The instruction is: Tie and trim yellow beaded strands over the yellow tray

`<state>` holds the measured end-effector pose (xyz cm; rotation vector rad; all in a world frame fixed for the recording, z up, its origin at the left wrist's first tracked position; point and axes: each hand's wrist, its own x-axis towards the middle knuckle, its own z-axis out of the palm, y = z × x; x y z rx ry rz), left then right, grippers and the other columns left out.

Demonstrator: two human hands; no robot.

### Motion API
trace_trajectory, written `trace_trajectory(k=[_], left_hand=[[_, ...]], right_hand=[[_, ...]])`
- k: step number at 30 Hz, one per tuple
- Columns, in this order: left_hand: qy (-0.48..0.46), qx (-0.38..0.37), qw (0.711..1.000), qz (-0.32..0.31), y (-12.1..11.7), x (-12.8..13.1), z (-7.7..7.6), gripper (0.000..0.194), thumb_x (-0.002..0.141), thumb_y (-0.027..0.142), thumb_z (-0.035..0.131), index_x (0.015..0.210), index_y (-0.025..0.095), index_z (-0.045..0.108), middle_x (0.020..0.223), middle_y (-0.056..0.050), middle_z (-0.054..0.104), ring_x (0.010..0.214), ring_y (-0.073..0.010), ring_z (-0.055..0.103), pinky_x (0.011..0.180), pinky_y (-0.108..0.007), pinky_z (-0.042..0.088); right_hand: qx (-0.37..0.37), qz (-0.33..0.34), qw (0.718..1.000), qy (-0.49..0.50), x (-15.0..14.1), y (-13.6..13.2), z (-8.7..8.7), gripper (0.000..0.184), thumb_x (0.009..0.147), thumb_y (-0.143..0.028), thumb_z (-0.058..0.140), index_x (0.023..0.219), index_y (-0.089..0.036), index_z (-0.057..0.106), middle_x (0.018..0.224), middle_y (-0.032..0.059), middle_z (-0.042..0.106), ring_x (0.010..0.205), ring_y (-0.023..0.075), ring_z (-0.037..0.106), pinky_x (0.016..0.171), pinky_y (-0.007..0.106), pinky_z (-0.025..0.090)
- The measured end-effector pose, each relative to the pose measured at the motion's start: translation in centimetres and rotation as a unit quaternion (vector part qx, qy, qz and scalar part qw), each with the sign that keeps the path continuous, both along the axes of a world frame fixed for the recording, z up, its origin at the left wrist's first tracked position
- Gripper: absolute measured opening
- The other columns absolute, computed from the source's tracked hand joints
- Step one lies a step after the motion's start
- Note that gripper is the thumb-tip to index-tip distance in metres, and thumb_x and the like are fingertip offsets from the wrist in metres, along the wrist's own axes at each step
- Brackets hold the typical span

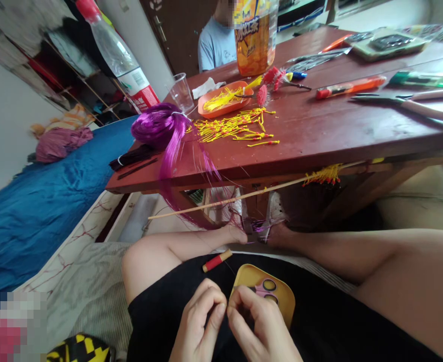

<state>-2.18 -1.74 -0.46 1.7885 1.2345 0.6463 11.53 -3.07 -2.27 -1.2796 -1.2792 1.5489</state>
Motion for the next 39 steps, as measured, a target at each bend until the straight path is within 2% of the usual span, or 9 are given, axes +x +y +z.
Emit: trace_trajectory(k=[4,9,12,16,20,23,27,32,39], left_hand=[[0.008,0.010,1.000,-0.002,0.0,0.0,-0.1,0.022,0.091,0.020,0.036,0.070,0.020,0.043,0.072,0.000,0.045,0.066,-0.0129,0.047,0.061,-0.021,0.038],[0.006,0.016,0.998,0.057,-0.2,0.3,-0.4,0.022,0.091,0.020,0.035,0.069,0.020,0.041,0.070,0.000,0.046,0.066,-0.0133,0.047,0.062,-0.023,0.037],[0.001,0.011,0.997,0.076,-0.4,0.4,-0.6,0.023,0.091,0.022,0.035,0.070,0.020,0.041,0.070,0.000,0.045,0.065,-0.0132,0.047,0.061,-0.023,0.036],[0.024,-0.004,0.998,0.052,-0.3,0.3,-0.4,0.022,0.092,0.021,0.034,0.071,0.020,0.041,0.072,-0.001,0.046,0.067,-0.0136,0.048,0.063,-0.023,0.037],[0.021,-0.007,0.999,0.049,-0.2,0.1,-0.3,0.023,0.092,0.021,0.032,0.071,0.020,0.041,0.072,-0.001,0.046,0.067,-0.0134,0.047,0.063,-0.023,0.037],[0.012,0.005,0.997,0.080,-0.3,0.2,-0.4,0.025,0.092,0.023,0.033,0.069,0.020,0.041,0.069,0.000,0.045,0.065,-0.0136,0.046,0.061,-0.023,0.035],[0.015,0.022,0.995,0.099,-0.4,0.4,-0.8,0.026,0.092,0.024,0.035,0.066,0.020,0.041,0.068,0.000,0.047,0.066,-0.0145,0.046,0.063,-0.025,0.033],[0.058,0.035,0.992,0.102,-0.4,0.1,-0.9,0.028,0.091,0.025,0.037,0.065,0.019,0.044,0.067,0.001,0.050,0.066,-0.0143,0.047,0.065,-0.026,0.030],[0.080,0.041,0.991,0.100,-0.2,0.2,-0.7,0.029,0.091,0.025,0.038,0.064,0.019,0.046,0.068,0.001,0.054,0.066,-0.0148,0.049,0.065,-0.027,0.030]], right_hand=[[0.015,0.008,1.000,-0.018,0.0,0.0,0.0,0.024,0.086,-0.032,0.037,0.066,-0.020,0.040,0.058,-0.0033,0.042,0.053,0.0117,0.038,0.050,0.022,0.037],[0.105,0.024,0.984,-0.141,0.9,-0.2,0.1,0.018,0.088,-0.030,0.040,0.076,-0.021,0.049,0.065,0.0001,0.056,0.056,0.0141,0.049,0.054,0.023,0.043],[0.180,-0.008,0.966,-0.186,1.1,-0.4,0.1,0.010,0.088,-0.026,0.044,0.084,-0.022,0.051,0.067,-0.0001,0.057,0.058,0.0142,0.053,0.054,0.023,0.044],[0.267,-0.049,0.932,-0.239,0.8,-0.4,-0.1,0.016,0.090,-0.019,0.040,0.077,-0.023,0.049,0.066,-0.0009,0.056,0.059,0.0151,0.054,0.057,0.026,0.044],[0.338,-0.027,0.898,-0.279,1.1,0.1,-0.4,0.008,0.087,-0.016,0.046,0.091,-0.022,0.050,0.073,0.0005,0.060,0.065,0.0174,0.057,0.064,0.031,0.045],[0.386,-0.024,0.876,-0.289,1.7,0.5,-0.4,0.013,0.083,-0.015,0.051,0.096,-0.020,0.051,0.074,0.0016,0.061,0.067,0.0170,0.058,0.068,0.030,0.044],[0.392,-0.051,0.873,-0.285,1.6,0.6,-0.1,0.015,0.084,-0.010,0.044,0.079,-0.022,0.052,0.064,-0.0016,0.057,0.060,0.0151,0.054,0.069,0.031,0.042],[0.406,-0.040,0.858,-0.311,1.9,0.6,-0.4,0.012,0.083,-0.015,0.051,0.094,-0.020,0.054,0.074,0.0003,0.061,0.068,0.0165,0.057,0.076,0.032,0.039],[0.395,-0.024,0.874,-0.282,1.5,0.8,-0.4,0.013,0.085,-0.010,0.045,0.086,-0.021,0.051,0.069,-0.0035,0.061,0.062,0.0126,0.059,0.082,0.031,0.038]])
